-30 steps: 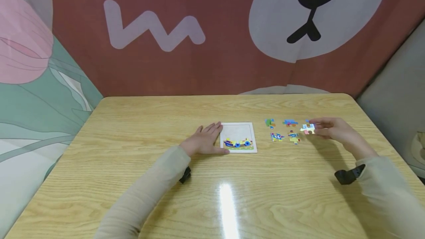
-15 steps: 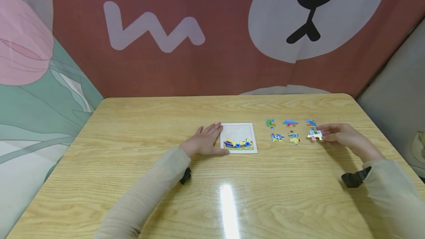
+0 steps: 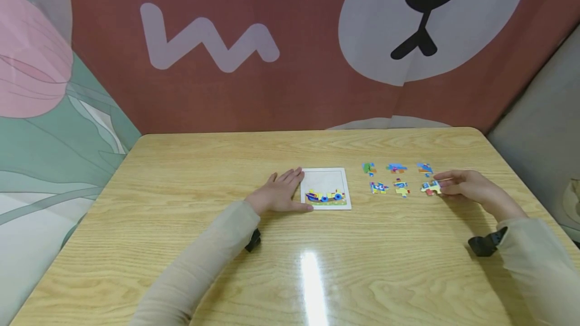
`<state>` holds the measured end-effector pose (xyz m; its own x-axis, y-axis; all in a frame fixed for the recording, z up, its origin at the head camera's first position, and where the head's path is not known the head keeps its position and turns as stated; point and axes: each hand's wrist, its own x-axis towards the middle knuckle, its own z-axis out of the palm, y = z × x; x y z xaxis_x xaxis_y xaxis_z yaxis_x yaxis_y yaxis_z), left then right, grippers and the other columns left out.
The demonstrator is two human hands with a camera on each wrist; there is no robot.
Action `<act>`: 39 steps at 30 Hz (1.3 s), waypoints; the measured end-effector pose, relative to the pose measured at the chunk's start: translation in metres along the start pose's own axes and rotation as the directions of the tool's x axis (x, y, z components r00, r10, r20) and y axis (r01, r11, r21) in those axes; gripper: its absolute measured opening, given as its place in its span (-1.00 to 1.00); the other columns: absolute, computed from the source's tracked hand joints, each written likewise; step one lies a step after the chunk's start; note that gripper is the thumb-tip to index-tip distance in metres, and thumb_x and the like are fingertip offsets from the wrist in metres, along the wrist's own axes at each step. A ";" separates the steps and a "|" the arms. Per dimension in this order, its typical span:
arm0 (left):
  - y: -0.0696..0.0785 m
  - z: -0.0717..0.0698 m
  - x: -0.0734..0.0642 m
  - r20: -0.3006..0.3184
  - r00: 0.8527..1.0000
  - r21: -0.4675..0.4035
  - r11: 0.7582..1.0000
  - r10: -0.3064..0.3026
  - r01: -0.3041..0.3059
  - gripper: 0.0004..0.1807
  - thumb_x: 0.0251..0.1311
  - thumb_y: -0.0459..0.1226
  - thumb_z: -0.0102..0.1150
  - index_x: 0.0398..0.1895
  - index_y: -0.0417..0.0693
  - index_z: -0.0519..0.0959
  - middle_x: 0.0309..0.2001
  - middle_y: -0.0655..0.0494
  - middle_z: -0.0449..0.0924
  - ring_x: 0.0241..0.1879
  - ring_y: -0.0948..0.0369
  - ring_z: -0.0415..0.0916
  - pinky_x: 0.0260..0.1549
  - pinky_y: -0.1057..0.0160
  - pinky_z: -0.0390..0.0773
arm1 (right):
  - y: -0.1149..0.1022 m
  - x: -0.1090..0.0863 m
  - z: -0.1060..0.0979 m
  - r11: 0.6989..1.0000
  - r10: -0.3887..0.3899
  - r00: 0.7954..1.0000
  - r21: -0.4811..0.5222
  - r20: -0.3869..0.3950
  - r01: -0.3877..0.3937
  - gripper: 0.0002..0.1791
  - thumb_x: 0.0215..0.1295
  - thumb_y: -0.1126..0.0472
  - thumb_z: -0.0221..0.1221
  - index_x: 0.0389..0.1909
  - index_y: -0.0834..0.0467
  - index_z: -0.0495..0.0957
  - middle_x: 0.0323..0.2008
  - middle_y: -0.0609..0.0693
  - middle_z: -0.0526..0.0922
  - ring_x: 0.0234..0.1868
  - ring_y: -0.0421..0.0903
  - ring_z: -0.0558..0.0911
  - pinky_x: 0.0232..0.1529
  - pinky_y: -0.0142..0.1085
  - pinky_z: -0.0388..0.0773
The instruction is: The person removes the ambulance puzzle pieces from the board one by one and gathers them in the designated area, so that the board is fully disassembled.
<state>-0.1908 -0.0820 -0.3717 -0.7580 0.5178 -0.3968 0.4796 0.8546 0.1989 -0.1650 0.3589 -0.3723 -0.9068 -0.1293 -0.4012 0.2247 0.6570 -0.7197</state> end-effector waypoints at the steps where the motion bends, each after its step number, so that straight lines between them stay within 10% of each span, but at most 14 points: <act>1: 0.000 0.000 0.000 -0.001 1.000 -0.001 1.000 0.000 0.000 0.08 0.16 0.37 -0.09 0.54 0.03 -0.25 0.57 0.12 -0.33 0.56 0.13 -0.32 0.48 -0.15 -0.20 | 0.000 0.000 0.000 1.000 0.000 1.000 -0.001 -0.001 0.000 -0.39 0.35 0.28 0.08 0.29 0.54 0.15 -0.31 -0.39 0.56 -0.35 -0.54 0.53 -0.31 -0.43 0.60; 19: -0.001 0.001 0.000 -0.001 1.000 -0.007 1.000 0.015 -0.015 0.08 0.18 0.37 -0.11 0.54 0.00 -0.26 0.57 0.09 -0.37 0.56 0.10 -0.34 0.48 -0.17 -0.23 | -0.003 0.001 0.003 1.000 -0.013 1.000 -0.014 -0.024 0.012 -0.37 0.38 0.21 0.08 0.28 0.56 0.16 -0.28 -0.31 0.59 -0.36 -0.53 0.53 -0.29 -0.45 0.60; 39: -0.002 0.001 0.002 0.027 1.000 -0.003 1.000 -0.001 0.001 0.10 0.16 0.39 -0.12 0.54 0.03 -0.31 0.56 0.15 -0.41 0.56 0.15 -0.37 0.49 -0.12 -0.23 | -0.082 0.018 0.048 0.985 -0.170 0.985 -0.025 -0.027 0.170 -0.49 0.34 0.27 0.09 0.25 0.40 0.32 0.01 0.30 0.55 -0.27 -0.39 0.57 -0.17 -0.30 0.63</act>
<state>-0.1933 -0.0825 -0.3737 -0.7462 0.5157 -0.4210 0.4777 0.8553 0.2008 -0.1831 0.2666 -0.3475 -0.9410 -0.2194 -0.2575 0.0584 0.6442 -0.7626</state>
